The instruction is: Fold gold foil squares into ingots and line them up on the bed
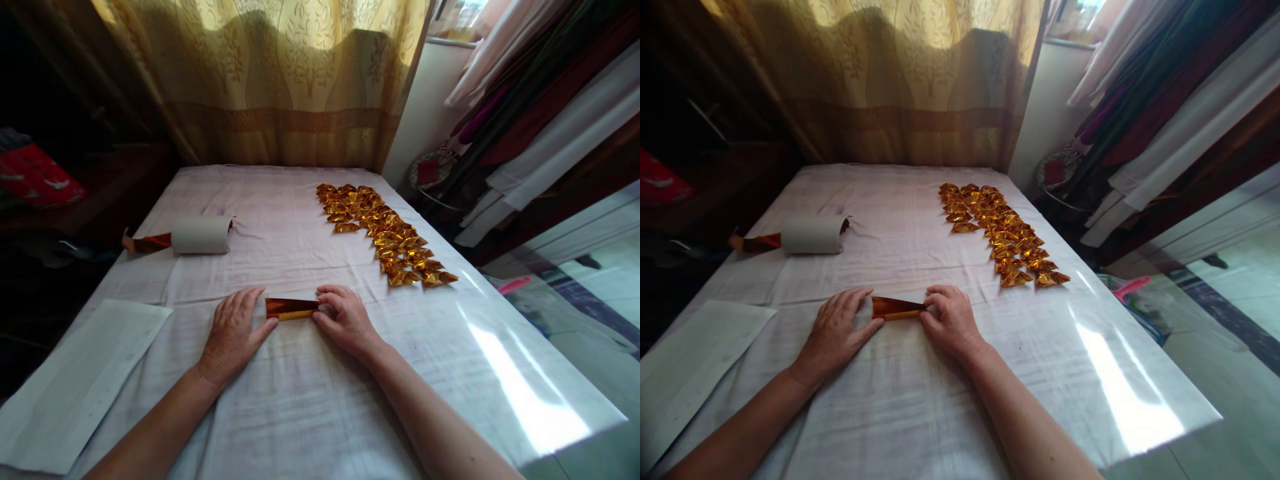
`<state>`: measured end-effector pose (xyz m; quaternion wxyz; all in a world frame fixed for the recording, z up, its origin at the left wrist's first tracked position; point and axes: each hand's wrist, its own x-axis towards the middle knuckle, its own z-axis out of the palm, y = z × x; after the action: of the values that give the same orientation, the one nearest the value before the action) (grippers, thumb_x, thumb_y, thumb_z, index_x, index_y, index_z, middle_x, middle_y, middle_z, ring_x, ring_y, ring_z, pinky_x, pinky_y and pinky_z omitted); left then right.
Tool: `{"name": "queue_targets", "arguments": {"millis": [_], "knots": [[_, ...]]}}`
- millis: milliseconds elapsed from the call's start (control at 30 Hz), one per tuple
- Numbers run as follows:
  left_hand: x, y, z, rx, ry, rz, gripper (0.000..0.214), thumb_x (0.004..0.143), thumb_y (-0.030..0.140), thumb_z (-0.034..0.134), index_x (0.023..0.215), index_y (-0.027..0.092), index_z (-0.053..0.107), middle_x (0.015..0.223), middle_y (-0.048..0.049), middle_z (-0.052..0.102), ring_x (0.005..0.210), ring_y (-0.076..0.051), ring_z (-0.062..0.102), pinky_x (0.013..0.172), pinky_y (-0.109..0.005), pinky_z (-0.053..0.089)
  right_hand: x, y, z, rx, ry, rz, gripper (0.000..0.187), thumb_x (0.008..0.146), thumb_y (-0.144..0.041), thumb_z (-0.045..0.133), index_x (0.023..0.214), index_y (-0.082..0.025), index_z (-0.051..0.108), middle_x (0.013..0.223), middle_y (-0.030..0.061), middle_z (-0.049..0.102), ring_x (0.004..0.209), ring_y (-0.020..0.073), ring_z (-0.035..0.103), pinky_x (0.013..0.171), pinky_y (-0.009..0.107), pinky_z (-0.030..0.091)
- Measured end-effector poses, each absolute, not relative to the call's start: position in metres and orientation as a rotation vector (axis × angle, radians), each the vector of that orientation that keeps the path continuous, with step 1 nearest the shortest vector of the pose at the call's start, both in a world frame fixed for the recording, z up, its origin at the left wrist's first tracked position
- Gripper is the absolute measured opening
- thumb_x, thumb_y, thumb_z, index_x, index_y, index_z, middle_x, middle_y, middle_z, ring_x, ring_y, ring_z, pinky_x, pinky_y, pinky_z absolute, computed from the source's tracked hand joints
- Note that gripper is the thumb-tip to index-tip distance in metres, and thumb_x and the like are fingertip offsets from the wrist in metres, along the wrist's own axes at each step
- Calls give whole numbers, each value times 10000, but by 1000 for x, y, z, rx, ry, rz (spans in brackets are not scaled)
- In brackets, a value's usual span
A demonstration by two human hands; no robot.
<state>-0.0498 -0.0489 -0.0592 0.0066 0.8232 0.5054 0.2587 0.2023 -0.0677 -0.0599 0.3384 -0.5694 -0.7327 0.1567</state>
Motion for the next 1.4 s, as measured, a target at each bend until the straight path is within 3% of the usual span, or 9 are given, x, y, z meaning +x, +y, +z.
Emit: {"name": "queue_targets", "arguments": {"millis": [233, 333, 433, 533, 733, 867, 1067, 1267, 1400], "knots": [[-49, -43, -52, 2348, 1354, 966, 194, 904, 411, 576, 892, 233, 653, 1147, -74, 693, 1095, -254, 619, 976, -444, 462, 201, -68, -50, -1356, -1801, 504, 80, 807, -186, 586, 819, -233, 650, 1097, 74, 712, 1051, 229, 640, 926, 413, 481], [-47, -45, -47, 2168, 1252, 1050, 222, 910, 425, 562, 871, 227, 654, 1083, -71, 730, 1083, -238, 639, 975, -418, 481, 198, -70, -42, -1302, -1700, 561, 85, 816, -202, 566, 844, -237, 638, 1004, 54, 730, 977, 216, 660, 883, 384, 508], [-41, -52, -43, 1908, 1253, 1046, 262, 896, 454, 573, 889, 207, 657, 906, -57, 738, 897, -205, 685, 848, -346, 539, 195, -74, -37, -1280, -1594, 630, 69, 839, -249, 569, 836, -230, 636, 818, 17, 714, 809, 183, 671, 767, 313, 532], [-35, -60, -40, 1611, 1219, 1056, 337, 853, 493, 617, 981, 182, 624, 828, -34, 715, 781, -180, 691, 735, -296, 554, 192, -76, -37, -1245, -1488, 711, 101, 851, -298, 586, 890, -221, 640, 765, -2, 697, 712, 149, 663, 696, 258, 534], [-30, -61, -38, 1492, 1236, 934, 665, 885, 473, 557, 1438, 148, 384, 687, 50, 648, 651, -117, 646, 666, -244, 522, 188, -75, -45, -1394, -1446, 755, 236, 839, -315, 586, 1047, -211, 626, 687, -21, 656, 635, 141, 633, 587, 225, 507], [-34, -57, -39, 1624, 1312, 979, 612, 881, 427, 549, 1417, 160, 423, 818, 7, 692, 726, -128, 667, 709, -260, 547, 190, -73, -46, -1434, -1463, 724, 237, 843, -324, 581, 1046, -209, 621, 662, -34, 646, 570, 129, 604, 551, 222, 488], [-32, -66, -32, 2034, 1354, 1137, 221, 906, 352, 561, 1035, 201, 658, 909, -34, 708, 729, -139, 670, 668, -255, 575, 198, -70, -41, -1463, -1381, 412, 198, 834, -309, 616, 1016, -233, 634, 760, 3, 723, 707, 176, 681, 704, 293, 538], [-21, -81, -25, 2482, 1019, 1050, 376, 948, 254, 556, 1324, 232, 564, 1281, -83, 672, 1186, -204, 627, 1037, -353, 507, 188, -75, -37, -1367, -1428, 375, 88, 864, -273, 600, 930, -231, 640, 771, 8, 714, 683, 162, 673, 679, 283, 546], [-25, -78, -29, 2454, 1112, 1080, 423, 941, 273, 567, 1362, 245, 534, 1326, -94, 643, 1222, -229, 610, 1027, -384, 524, 185, -79, -31, -1279, -1527, 248, 61, 864, -203, 585, 853, -233, 636, 753, 8, 697, 701, 169, 663, 676, 294, 533]]}}
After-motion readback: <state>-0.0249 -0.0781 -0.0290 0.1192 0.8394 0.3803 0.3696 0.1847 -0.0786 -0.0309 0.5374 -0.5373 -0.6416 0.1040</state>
